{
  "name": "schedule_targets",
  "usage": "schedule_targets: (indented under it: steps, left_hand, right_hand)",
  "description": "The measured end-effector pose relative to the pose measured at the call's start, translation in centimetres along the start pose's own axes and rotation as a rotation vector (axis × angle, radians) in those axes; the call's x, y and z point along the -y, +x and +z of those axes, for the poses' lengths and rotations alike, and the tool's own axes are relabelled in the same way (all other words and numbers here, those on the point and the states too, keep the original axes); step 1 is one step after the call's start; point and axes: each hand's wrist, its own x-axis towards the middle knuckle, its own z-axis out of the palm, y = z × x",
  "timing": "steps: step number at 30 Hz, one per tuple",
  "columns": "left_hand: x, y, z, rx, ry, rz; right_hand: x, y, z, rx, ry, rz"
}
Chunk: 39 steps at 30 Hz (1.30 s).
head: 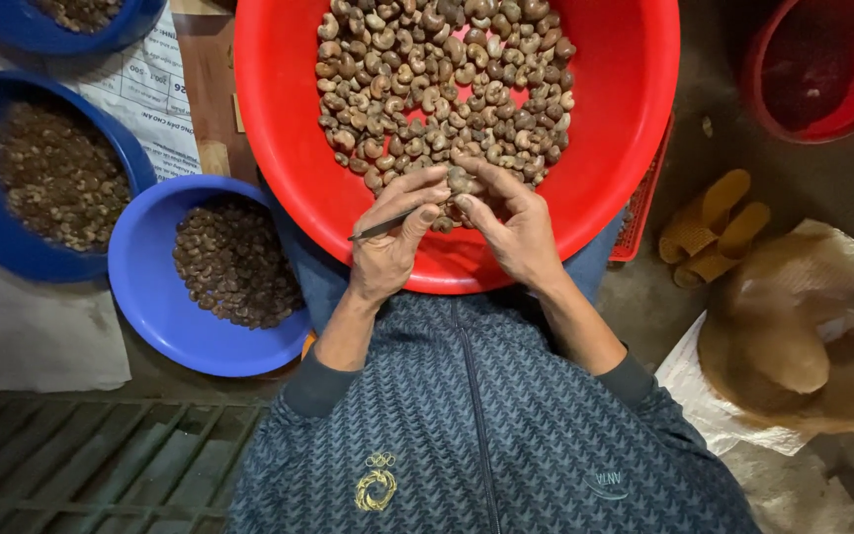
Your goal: A person manually peels nuts using a small metal tool and sorts them into different plastic bowls while sitting on the floor.
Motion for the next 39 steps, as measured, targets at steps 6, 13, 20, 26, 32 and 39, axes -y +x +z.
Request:
schedule_targets:
  steps: [6, 13, 20, 26, 32, 39]
  left_hand:
    - [1.4, -0.4, -0.6, -0.055, 0.026, -0.029]
    - [2.0, -0.7, -1.2, -0.099, 0.059, -0.091]
    - [1.8, -0.3, -1.2, -0.179, 0.106, -0.197]
    - [2.0, -0.3, -1.3, -0.201, 0.120, -0.199]
    - [2.0, -0.4, -1.3, -0.204, 0.114, -0.205]
    - [1.6, -1.0, -1.3, -0.146, -0.116, -0.397]
  right_hand:
    - [-1.7, -0.4, -0.9, 0.017, -0.073, 0.015]
    - [-0.2, -0.8, -9.4, -0.277, -0.227, -0.109]
    - [-8.7, -2.9, -20.6, -0.714, -0.158, -0.128]
    - [-15.1, -5.5, -23.1, -0.731, -0.333, 0.162]
    - [-17.2, -7.0, -26.4, -0.624, -0.548, 0.201]
    - [1.0, -2.5, -13.6, -0.636, -0.690, -0.215]
